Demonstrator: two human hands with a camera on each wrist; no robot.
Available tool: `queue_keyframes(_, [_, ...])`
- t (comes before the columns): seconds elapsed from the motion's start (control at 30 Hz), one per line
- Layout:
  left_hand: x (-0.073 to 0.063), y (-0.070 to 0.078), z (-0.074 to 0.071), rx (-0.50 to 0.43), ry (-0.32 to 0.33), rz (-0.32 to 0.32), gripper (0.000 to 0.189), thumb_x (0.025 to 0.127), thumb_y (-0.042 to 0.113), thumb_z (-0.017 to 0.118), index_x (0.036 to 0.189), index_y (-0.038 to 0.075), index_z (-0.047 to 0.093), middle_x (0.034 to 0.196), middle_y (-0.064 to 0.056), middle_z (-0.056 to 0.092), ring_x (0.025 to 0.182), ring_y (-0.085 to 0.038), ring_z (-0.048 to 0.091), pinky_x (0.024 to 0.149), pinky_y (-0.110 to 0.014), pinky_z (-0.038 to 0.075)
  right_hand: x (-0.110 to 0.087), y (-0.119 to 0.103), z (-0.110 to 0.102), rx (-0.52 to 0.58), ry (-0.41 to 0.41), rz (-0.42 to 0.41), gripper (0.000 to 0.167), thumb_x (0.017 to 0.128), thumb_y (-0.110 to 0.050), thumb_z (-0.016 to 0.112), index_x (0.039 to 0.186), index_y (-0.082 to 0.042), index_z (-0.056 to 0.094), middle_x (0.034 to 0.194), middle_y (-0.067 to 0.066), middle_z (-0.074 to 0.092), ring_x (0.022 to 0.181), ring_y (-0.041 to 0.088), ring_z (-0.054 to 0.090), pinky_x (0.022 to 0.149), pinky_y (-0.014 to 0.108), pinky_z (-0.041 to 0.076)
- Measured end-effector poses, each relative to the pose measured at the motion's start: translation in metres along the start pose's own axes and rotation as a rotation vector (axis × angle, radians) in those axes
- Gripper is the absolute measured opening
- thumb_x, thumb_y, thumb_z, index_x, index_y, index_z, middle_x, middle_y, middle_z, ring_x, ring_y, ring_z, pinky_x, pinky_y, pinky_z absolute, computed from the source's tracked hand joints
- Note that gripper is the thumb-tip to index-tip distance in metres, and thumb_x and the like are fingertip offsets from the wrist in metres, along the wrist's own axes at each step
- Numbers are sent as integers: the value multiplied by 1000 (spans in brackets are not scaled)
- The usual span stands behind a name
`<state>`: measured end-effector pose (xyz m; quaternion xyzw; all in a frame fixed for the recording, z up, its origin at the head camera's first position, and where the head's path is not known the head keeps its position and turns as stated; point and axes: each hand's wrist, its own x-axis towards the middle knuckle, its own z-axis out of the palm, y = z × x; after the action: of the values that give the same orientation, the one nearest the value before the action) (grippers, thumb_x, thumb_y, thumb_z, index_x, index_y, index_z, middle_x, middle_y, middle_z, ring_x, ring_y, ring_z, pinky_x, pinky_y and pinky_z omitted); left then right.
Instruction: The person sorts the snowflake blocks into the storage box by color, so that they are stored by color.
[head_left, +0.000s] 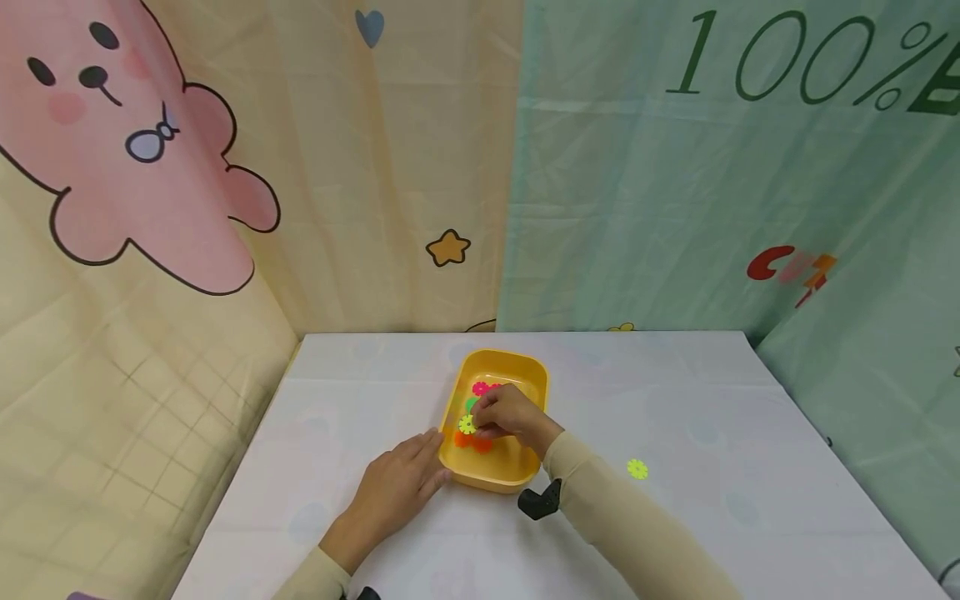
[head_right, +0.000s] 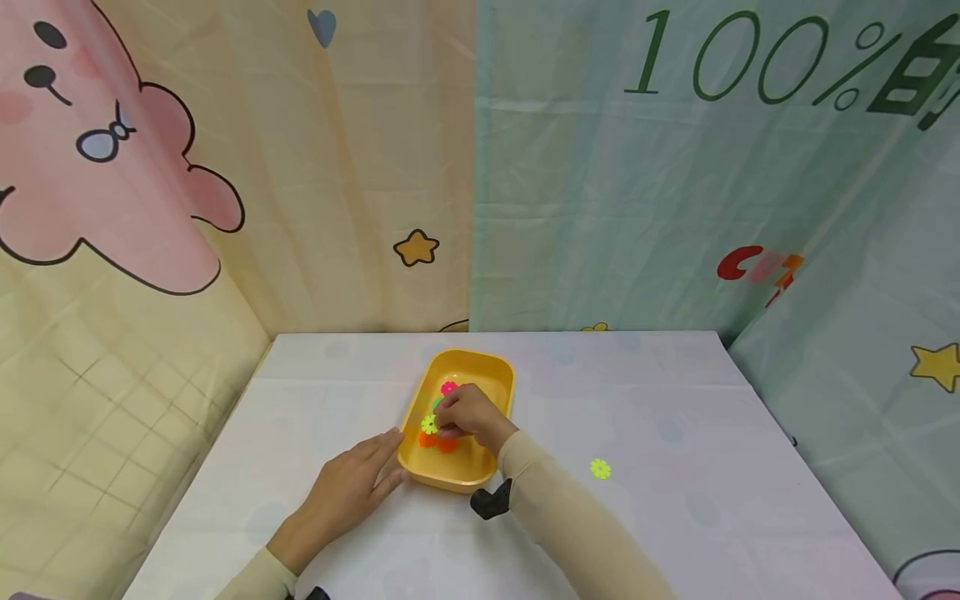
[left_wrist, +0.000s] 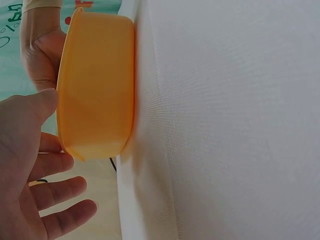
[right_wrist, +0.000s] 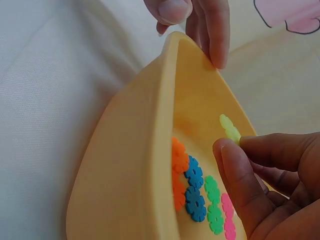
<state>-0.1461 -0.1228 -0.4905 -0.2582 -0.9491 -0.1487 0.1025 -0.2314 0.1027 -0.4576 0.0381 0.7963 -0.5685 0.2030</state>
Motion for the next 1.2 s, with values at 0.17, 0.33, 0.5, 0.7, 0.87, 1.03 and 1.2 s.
queue_keyframes(0.17, [1, 1, 0, 1, -10, -5, 63, 96, 50, 66, 145, 10, 57, 145, -6, 60, 128, -26, 61, 94, -49, 56, -1, -3, 5, -53, -8, -13, 7, 92, -2, 72, 98, 1, 72, 91, 12, 71, 72, 21, 73, 70, 29, 61])
queue_keyframes(0.33, [1, 0, 2, 9, 6, 7, 61, 97, 47, 66, 144, 9, 58, 144, -6, 61, 128, -26, 61, 93, -48, 56, 0, 1, 12, -127, -12, -5, 5, 91, -3, 73, 95, -1, 73, 89, 10, 70, 70, 20, 70, 71, 27, 61])
queue_keyframes(0.5, [0, -1, 4, 13, 20, 17, 60, 97, 46, 67, 143, 9, 59, 143, -7, 61, 126, -27, 62, 90, -48, 57, 3, 7, 20, -179, -60, -9, 3, 89, 2, 72, 91, 1, 73, 84, 10, 67, 65, 19, 68, 66, 27, 61])
queue_keyframes(0.7, [1, -1, 6, 17, 46, 34, 60, 96, 46, 68, 142, 8, 59, 142, -8, 63, 125, -27, 63, 89, -48, 57, 2, 8, 27, -249, -69, 3, 5, 86, 4, 73, 89, 1, 74, 82, 9, 66, 62, 19, 67, 62, 27, 60])
queue_keyframes(0.87, [2, 0, 6, 22, 36, 23, 60, 97, 46, 67, 143, 8, 59, 143, -7, 62, 126, -27, 62, 91, -48, 57, 0, 9, 30, -291, -53, -31, 4, 84, 5, 74, 85, 2, 72, 77, 8, 64, 59, 18, 64, 60, 26, 59])
queue_keyframes(1.03, [2, 2, 5, 19, 34, 11, 60, 97, 45, 67, 143, 8, 59, 143, -8, 62, 127, -27, 61, 92, -49, 56, 0, 10, 32, -332, -18, -67, 12, 82, 4, 77, 76, -2, 70, 71, 6, 63, 55, 16, 62, 55, 24, 56])
queue_keyframes(1.2, [3, 2, 5, 23, 47, 15, 60, 97, 45, 67, 142, 8, 59, 142, -7, 63, 126, -27, 62, 91, -49, 57, 1, 11, 31, -378, 6, -83, 14, 80, 2, 78, 72, -5, 69, 67, 4, 63, 54, 15, 59, 53, 23, 53])
